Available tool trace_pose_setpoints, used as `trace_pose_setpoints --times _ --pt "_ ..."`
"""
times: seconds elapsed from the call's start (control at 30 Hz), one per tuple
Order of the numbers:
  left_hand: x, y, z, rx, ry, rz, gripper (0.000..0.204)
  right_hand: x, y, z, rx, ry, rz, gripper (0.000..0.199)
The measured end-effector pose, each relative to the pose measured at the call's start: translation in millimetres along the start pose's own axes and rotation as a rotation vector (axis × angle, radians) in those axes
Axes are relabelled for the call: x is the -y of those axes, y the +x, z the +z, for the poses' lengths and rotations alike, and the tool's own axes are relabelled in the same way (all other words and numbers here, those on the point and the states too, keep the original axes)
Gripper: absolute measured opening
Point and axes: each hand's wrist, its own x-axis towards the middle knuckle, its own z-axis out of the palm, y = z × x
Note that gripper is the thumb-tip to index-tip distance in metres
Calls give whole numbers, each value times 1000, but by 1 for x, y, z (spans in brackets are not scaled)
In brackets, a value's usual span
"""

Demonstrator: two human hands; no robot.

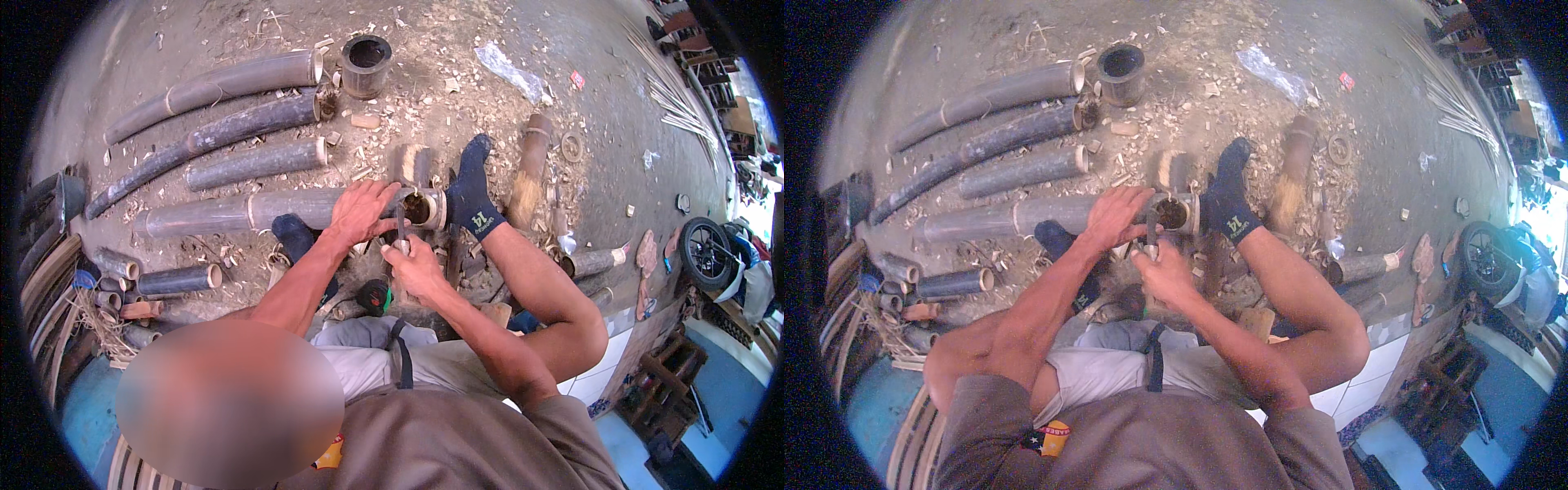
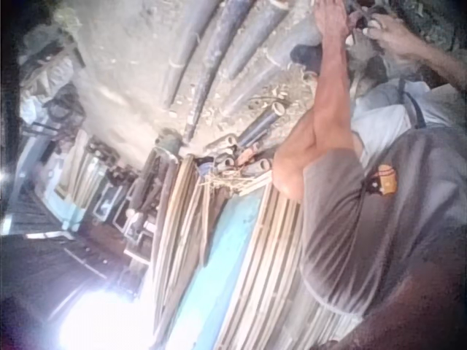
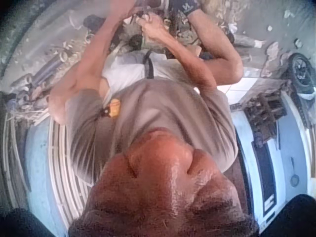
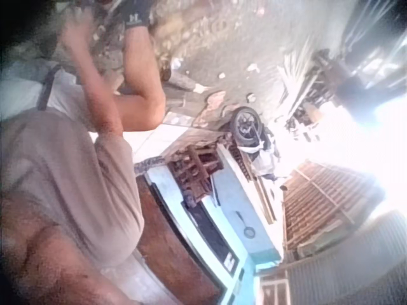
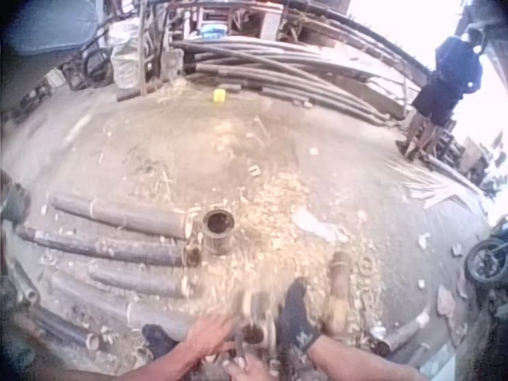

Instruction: The person sits on the ground and uses a wooden mallet and a chisel-like tool to shape the end of a bamboo pole. They repeatedly strike the tool to carve and smooth the bamboo, then inspect the finished end.

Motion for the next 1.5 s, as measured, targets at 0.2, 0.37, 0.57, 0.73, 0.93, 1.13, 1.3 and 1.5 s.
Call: trace_pose_setpoints --times 0.2,0.37,0.57,0.73,0.93,1.13,1.3,1.5 --pt "1 2 -1 -45 -71 0 71 11 9 22 -36 431 -10 23" --pt "-9 6 -3 -104 -98 -65 58 29 29 42 -137 770 34 20" --pt "14 17 54 -159 -43 -176 38 63 81 56 -211 1347 -9 11" --pt "-10 19 21 -51 -144 -229 38 96 66 39 -189 1453 111 19" --pt "-11 29 -25 145 -214 -205 70 -7 -16 46 -122 1218 143 22" --pt "-35 33 -24 120 -144 -296 104 -35 -10 20 -173 993 31 22" --pt "-47 39 -16 46 -40 -413 104 -36 -8 -26 -69 755 92 22" --pt "-53 43 -4 -56 -2 -460 100 -30 -1 -75 52 492 68 27"
